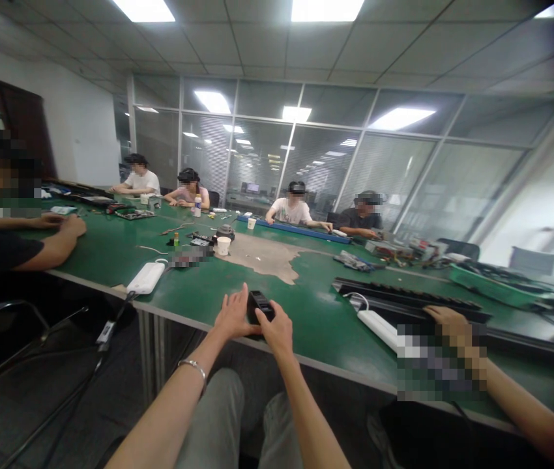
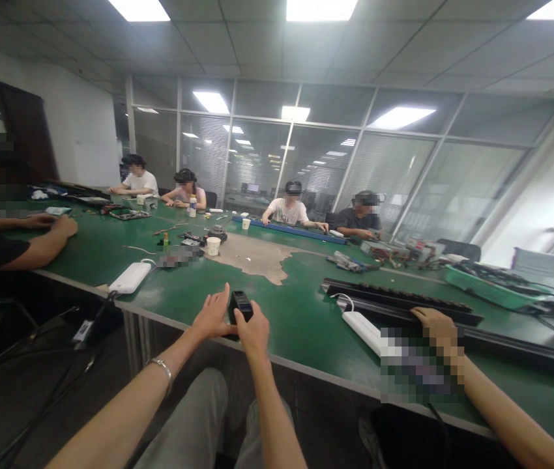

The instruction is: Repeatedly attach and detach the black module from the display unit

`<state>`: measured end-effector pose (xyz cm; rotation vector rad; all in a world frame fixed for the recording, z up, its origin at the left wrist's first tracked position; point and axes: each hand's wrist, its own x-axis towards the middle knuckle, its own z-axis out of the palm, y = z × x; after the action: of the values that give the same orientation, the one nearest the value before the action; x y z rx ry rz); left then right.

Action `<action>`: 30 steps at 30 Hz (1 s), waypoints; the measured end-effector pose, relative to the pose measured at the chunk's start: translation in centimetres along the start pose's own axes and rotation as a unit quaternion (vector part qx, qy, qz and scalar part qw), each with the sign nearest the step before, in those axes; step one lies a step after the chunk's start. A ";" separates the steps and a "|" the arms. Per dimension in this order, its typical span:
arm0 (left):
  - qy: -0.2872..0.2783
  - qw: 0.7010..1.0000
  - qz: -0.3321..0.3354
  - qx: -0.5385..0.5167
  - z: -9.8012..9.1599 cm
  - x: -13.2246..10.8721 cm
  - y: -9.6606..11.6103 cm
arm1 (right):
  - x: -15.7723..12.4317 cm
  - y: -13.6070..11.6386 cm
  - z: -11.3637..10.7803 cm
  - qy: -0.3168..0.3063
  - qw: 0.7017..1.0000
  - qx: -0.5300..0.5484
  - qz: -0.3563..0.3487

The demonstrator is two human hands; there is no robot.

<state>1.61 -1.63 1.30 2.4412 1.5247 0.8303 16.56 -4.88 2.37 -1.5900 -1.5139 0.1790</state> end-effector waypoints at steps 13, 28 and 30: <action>-0.012 1.000 -0.005 0.018 0.3 0.3 -0.2 | 1.6 4.3 -3.1 0.112 0.990 0.041 0.070; -0.022 0.999 -0.005 0.030 0.3 0.3 -0.1 | 0.3 7.6 -1.6 0.120 0.988 -0.091 -0.041; -0.022 0.999 -0.005 0.033 0.3 0.2 -0.1 | 0.1 7.5 -1.6 0.105 0.989 -0.102 -0.027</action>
<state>1.79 -1.34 1.13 2.4777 1.5708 0.7300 23.03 -4.41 -1.70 -1.6676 -1.4427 -0.1754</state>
